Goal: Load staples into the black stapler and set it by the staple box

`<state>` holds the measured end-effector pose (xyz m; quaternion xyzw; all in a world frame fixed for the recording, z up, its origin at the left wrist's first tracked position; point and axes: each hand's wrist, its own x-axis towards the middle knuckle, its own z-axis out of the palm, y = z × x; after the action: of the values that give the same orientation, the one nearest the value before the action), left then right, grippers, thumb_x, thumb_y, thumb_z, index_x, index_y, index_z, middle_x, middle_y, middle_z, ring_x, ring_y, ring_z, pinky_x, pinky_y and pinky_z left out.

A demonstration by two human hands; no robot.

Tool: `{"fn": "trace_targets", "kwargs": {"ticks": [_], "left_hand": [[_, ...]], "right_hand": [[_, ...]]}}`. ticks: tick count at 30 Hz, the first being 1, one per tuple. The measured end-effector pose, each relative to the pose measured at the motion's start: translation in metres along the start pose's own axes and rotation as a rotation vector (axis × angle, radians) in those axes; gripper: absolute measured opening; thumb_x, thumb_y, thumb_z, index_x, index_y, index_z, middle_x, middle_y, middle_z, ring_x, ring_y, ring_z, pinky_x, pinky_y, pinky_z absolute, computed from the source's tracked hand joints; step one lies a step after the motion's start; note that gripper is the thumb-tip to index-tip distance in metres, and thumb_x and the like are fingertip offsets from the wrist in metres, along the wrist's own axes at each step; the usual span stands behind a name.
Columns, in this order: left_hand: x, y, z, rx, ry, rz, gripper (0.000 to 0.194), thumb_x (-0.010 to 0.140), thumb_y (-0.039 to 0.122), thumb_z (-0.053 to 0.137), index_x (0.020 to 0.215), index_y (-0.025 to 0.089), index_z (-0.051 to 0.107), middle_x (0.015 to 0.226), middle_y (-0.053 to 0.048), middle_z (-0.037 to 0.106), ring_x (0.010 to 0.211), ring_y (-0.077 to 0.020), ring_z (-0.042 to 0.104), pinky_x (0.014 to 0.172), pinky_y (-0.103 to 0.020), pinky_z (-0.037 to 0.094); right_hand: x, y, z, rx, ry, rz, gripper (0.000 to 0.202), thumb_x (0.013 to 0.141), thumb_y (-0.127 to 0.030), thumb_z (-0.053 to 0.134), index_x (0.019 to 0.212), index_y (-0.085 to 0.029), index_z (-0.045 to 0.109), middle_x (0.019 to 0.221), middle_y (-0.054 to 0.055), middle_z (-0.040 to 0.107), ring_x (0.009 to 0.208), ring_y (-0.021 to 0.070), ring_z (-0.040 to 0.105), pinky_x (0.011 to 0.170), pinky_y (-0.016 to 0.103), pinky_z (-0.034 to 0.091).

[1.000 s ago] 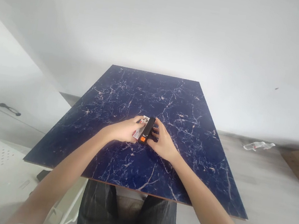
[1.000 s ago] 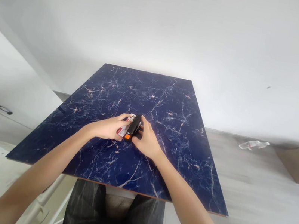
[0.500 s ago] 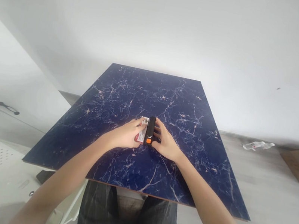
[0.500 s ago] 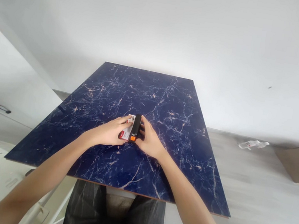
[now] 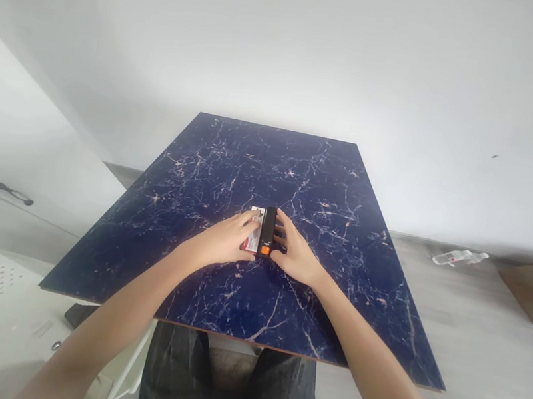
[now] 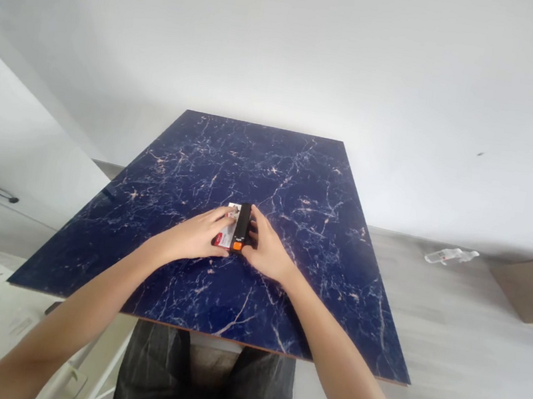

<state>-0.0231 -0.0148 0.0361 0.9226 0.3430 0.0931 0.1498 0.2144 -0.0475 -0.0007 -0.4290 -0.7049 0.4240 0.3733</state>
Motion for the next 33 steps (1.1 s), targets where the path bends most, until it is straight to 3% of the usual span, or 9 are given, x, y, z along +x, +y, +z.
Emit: {"fn": "trace_targets", "kwargs": {"ticks": [7,15,23,33], "left_hand": [[-0.002,0.001,-0.004,0.068,-0.057,-0.020,0.086,0.087,0.043,0.072,0.159,0.022,0.030,0.170,-0.017,0.024,0.150,-0.0404,0.039,0.116,-0.051,0.043],[0.000,0.004,-0.003,0.086,-0.066,-0.037,0.081,0.090,0.041,0.070,0.159,0.021,0.033,0.168,-0.019,0.029,0.142,-0.0414,0.049,0.113,-0.050,0.045],[-0.004,-0.002,-0.015,0.000,-0.091,-0.033,0.091,0.080,0.040,0.079,0.159,0.028,0.035,0.170,-0.011,0.027,0.140,-0.0386,0.052,0.110,-0.046,0.048],[-0.005,-0.012,-0.014,-0.083,-0.050,-0.007,0.078,0.083,0.033,0.075,0.155,0.029,0.045,0.167,-0.008,0.036,0.141,-0.0353,0.051,0.115,-0.047,0.045]], "right_hand": [[0.000,-0.001,0.000,-0.012,0.004,-0.006,0.098,0.076,-0.010,0.059,0.164,-0.028,0.020,0.167,0.014,0.031,0.147,0.0342,0.045,0.114,0.058,0.050],[0.000,-0.002,-0.001,-0.023,0.002,0.000,0.099,0.076,-0.010,0.059,0.165,-0.028,0.019,0.166,0.014,0.032,0.147,0.0344,0.045,0.114,0.059,0.050],[-0.001,0.000,0.000,-0.044,0.002,0.006,0.097,0.077,-0.011,0.059,0.165,-0.027,0.019,0.168,0.015,0.029,0.148,0.0344,0.043,0.114,0.059,0.049],[0.000,-0.003,-0.001,-0.055,-0.004,0.002,0.099,0.077,-0.011,0.060,0.165,-0.028,0.019,0.166,0.015,0.032,0.148,0.0362,0.044,0.113,0.062,0.049]]}}
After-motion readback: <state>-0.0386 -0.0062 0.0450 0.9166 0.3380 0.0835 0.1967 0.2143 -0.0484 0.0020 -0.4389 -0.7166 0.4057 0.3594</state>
